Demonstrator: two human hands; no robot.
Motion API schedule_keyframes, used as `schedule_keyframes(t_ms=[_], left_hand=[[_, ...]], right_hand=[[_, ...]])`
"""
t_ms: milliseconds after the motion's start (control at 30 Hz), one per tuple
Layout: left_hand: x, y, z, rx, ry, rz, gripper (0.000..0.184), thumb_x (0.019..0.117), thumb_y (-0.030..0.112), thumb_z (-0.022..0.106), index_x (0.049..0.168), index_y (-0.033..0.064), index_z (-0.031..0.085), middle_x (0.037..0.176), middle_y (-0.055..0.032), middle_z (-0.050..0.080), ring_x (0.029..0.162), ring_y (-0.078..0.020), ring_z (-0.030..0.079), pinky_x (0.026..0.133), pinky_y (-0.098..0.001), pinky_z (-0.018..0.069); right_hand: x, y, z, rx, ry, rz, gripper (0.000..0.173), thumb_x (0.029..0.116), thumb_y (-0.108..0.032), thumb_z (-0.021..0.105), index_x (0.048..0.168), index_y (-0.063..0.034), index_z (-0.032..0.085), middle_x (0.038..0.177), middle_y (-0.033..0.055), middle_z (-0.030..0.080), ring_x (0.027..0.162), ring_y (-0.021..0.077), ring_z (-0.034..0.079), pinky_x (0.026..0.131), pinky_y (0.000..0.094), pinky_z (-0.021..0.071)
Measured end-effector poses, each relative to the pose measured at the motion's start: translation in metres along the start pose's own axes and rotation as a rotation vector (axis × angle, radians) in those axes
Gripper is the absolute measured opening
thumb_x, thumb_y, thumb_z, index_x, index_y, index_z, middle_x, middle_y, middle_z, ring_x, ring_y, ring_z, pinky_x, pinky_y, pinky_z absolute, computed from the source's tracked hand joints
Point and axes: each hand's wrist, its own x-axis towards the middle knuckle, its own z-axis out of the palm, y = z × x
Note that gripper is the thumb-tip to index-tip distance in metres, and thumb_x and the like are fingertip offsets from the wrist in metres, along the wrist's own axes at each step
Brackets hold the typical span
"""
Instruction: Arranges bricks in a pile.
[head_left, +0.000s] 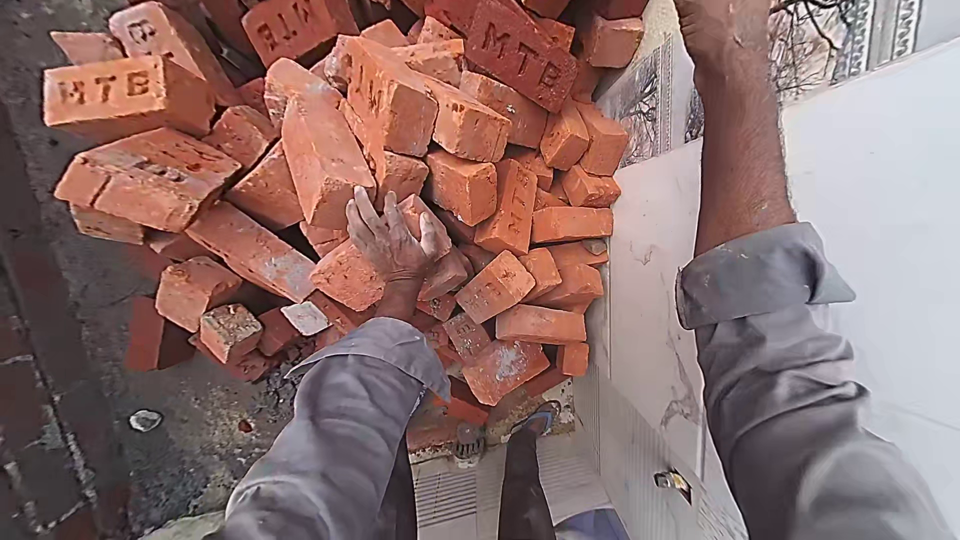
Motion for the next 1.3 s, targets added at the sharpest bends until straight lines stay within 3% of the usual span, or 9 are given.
schedule_keyframes(t_ms=[100,200,300,433,600,733,833,1100,1300], left_hand=[[0.002,0.005,-0.006,-0.002,0.022,0.011,0.081,0.0909,0.070,0.033,0.150,0.0188,0.051,0.166,-0.0215,0.025,0.151,-0.0422,0.026,0.120,-0.0572,0.0213],[0.006,0.010,-0.008,0.014,0.058,0.002,0.077,0.0921,0.069,0.034,0.148,0.0191,0.054,0.164,-0.0220,0.031,0.150,-0.0426,0.030,0.120,-0.0560,0.0221],[0.007,0.010,-0.012,0.044,0.039,0.010,0.075,0.0928,0.067,0.034,0.147,0.0199,0.054,0.163,-0.0217,0.032,0.149,-0.0417,0.031,0.120,-0.0561,0.0241],[0.009,0.011,-0.012,0.043,0.051,0.021,0.075,0.0934,0.067,0.033,0.146,0.0179,0.056,0.163,-0.0229,0.031,0.149,-0.0421,0.030,0.120,-0.0561,0.0236],[0.004,0.003,-0.005,0.055,0.031,0.013,0.075,0.0936,0.067,0.032,0.148,0.0194,0.053,0.167,-0.0187,0.024,0.152,-0.0388,0.026,0.121,-0.0553,0.0209],[0.008,-0.007,0.019,0.040,0.093,0.022,0.077,0.0912,0.069,0.033,0.151,0.0228,0.049,0.167,-0.0150,0.026,0.153,-0.0362,0.026,0.122,-0.0558,0.0204],[0.006,-0.008,0.024,0.038,0.115,0.008,0.083,0.0913,0.072,0.032,0.155,0.0208,0.045,0.165,-0.0194,0.029,0.152,-0.0386,0.028,0.124,-0.0580,0.0169],[0.003,-0.009,0.026,0.046,0.153,0.022,0.082,0.0899,0.072,0.032,0.153,0.0224,0.048,0.164,-0.0208,0.032,0.151,-0.0412,0.029,0.123,-0.0589,0.0203],[0.002,-0.008,0.025,0.041,0.142,0.015,0.082,0.0904,0.072,0.031,0.152,0.0217,0.050,0.164,-0.0208,0.031,0.151,-0.0417,0.028,0.123,-0.0578,0.0210]], right_hand=[[-0.133,0.024,0.038,0.148,-0.192,0.006,0.075,0.0893,-0.037,0.073,0.152,-0.0074,0.045,0.147,0.0131,0.055,0.131,0.0178,0.059,0.106,0.0356,0.0535],[-0.301,0.084,0.110,0.020,-0.267,0.231,0.076,0.0886,-0.052,0.071,0.152,-0.0167,0.049,0.145,0.0101,0.058,0.129,0.0218,0.059,0.104,0.0475,0.0522],[-0.389,0.110,0.181,-0.217,-0.327,0.330,0.096,0.0821,-0.064,0.072,0.155,-0.0102,0.042,0.152,0.0134,0.051,0.142,0.0276,0.047,0.116,0.0504,0.0414],[-0.375,0.087,0.227,-0.538,-0.359,0.144,0.098,0.0832,-0.060,0.074,0.155,-0.0027,0.040,0.156,0.0200,0.047,0.150,0.0377,0.036,0.123,0.0573,0.0260],[-0.364,0.080,0.249,-0.630,-0.340,0.186,0.102,0.0690,-0.048,0.086,0.151,-0.0027,0.045,0.129,0.0225,0.062,0.125,0.0400,0.055,0.113,0.0549,0.0378],[-0.374,0.091,0.260,-0.649,-0.352,0.277,0.114,0.0608,-0.052,0.085,0.153,-0.0015,0.042,0.130,0.0221,0.062,0.122,0.0395,0.058,0.107,0.0538,0.0438],[-0.378,0.098,0.256,-0.662,-0.370,0.267,0.103,0.0571,-0.059,0.083,0.138,-0.0014,0.057,0.125,0.0199,0.064,0.118,0.0372,0.059,0.101,0.0540,0.0475],[-0.383,0.109,0.247,-0.607,-0.406,0.167,0.099,0.0601,-0.069,0.078,0.131,-0.0022,0.060,0.117,0.0132,0.069,0.105,0.0280,0.068,0.093,0.0491,0.0537],[-0.385,0.085,0.227,-0.505,-0.398,0.108,0.101,0.0567,-0.063,0.083,0.137,-0.0070,0.058,0.128,0.0132,0.063,0.117,0.0298,0.062,0.091,0.0459,0.0565]])
